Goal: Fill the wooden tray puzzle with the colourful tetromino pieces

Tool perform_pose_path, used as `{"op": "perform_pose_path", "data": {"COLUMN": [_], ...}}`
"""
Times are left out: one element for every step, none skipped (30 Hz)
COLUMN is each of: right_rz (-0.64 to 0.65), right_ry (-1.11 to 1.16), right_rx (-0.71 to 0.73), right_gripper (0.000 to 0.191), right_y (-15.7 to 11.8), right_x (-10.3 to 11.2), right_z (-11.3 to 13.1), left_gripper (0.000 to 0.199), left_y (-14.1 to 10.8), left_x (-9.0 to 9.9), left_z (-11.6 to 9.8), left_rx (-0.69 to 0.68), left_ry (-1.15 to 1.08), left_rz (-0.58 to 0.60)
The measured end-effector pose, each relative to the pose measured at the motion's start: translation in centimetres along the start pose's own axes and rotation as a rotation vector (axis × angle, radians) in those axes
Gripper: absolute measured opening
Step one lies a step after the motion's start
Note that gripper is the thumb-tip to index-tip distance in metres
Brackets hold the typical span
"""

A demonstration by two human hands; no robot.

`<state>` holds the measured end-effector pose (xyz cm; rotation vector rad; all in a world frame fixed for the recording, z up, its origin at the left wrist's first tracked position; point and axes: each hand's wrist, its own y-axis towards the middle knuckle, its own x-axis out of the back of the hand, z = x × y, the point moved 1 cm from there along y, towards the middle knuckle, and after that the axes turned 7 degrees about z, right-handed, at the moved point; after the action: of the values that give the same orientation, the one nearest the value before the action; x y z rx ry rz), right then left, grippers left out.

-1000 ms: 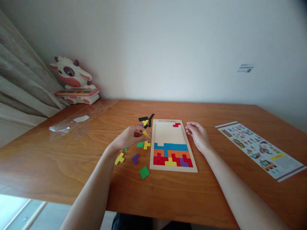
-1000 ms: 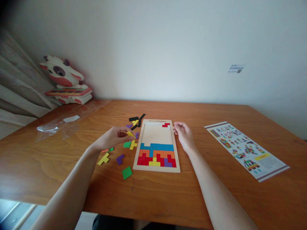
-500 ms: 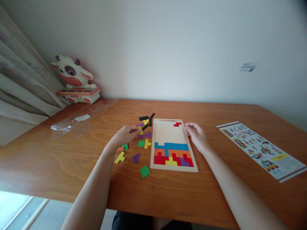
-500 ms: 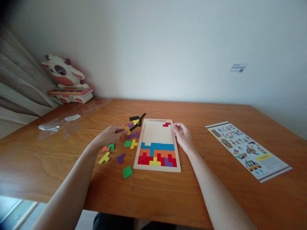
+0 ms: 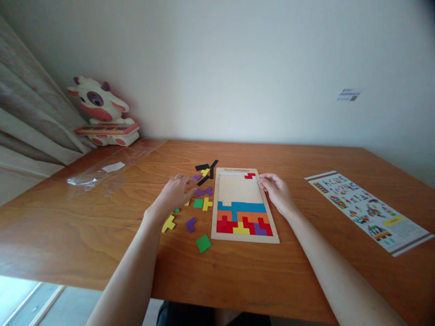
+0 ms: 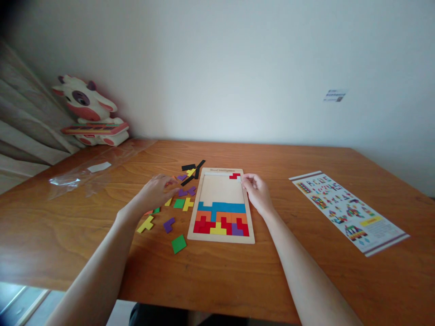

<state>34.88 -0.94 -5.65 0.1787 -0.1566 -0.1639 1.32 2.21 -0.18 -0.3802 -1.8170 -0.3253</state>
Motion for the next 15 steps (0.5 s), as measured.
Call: {"op": "perform_pose_path", "data": {"right_rz": [0.003,0.005,0.005,0.005,0.003,0.0,-0.002,-0.004,-0.004,-0.006,-0.008,-0.006,-0.004,-0.003,-0.002], "right_ry": [0.0,0.001,0.003,0.007,0.013,0.019,0.024,0.026,0.025,0.023,0.021,0.019,0.017,0.018,0.021], "right_rx": [0.002,0.002,0.001,-0.002,-0.006,-0.009,-0.01,-0.011,-0.011,-0.01,-0.009,-0.009,-0.01,-0.01,-0.009], "right_gripper": [0.029,0.029,0.029,0.029,0.03,0.031,0.032,0.032,0.033,0.034,0.034,0.035,0.035,0.035,0.035], "right_y": [0.0,0.0,0.0,0.0,0.0,-0.1,-0.1,-0.1,-0.1,-0.1,0.0,0.0,0.0,0.0,0.0], "right_x": [0.0,0.0,0.0,0.0,-0.1,-0.1,-0.1,-0.1,-0.1,-0.1,-0.1,-0.1,-0.1,-0.1,-0.1], "right_z": [0.0,0.0,0.0,0.0,0.0,0.0,0.0,0.0,0.0,0.0,0.0,0.0,0.0,-0.1,-0.1], "left_gripper": [0.03,0.031,0.032,0.032,0.031,0.029,0.027,0.026,0.025,0.024,0.023,0.022,0.022,0.021,0.022], "left_y": [0.2,0.4,0.5,0.6,0.7,0.8,0.9,1.0,1.1,1.1,1.2,1.3,1.3,1.4,1.4], "left_x": [-0.3,-0.7,-1.0,-1.3,-1.6,-1.8,-2.0,-2.1,-2.1,-2.2,-2.2,-2.2,-2.2,-2.3,-2.3], "left_z": [-0.5,-1.0,-1.5,-1.8,-2.1,-2.2,-2.2,-2.2,-2.0,-1.9,-1.7,-1.6,-1.4,-1.3,-1.2], "left_rx": [-0.111,-0.217,-0.303,-0.365,-0.403,-0.421,-0.423,-0.416,-0.406,-0.395,-0.385,-0.374,-0.358,-0.332,-0.3], "left_ry": [-0.023,-0.052,-0.077,-0.098,-0.117,-0.133,-0.147,-0.16,-0.171,-0.182,-0.193,-0.208,-0.224,-0.243,-0.265], "left_rz": [-0.033,-0.032,-0.003,0.029,0.054,0.069,0.073,0.071,0.067,0.062,0.061,0.062,0.063,0.062,0.061]}}
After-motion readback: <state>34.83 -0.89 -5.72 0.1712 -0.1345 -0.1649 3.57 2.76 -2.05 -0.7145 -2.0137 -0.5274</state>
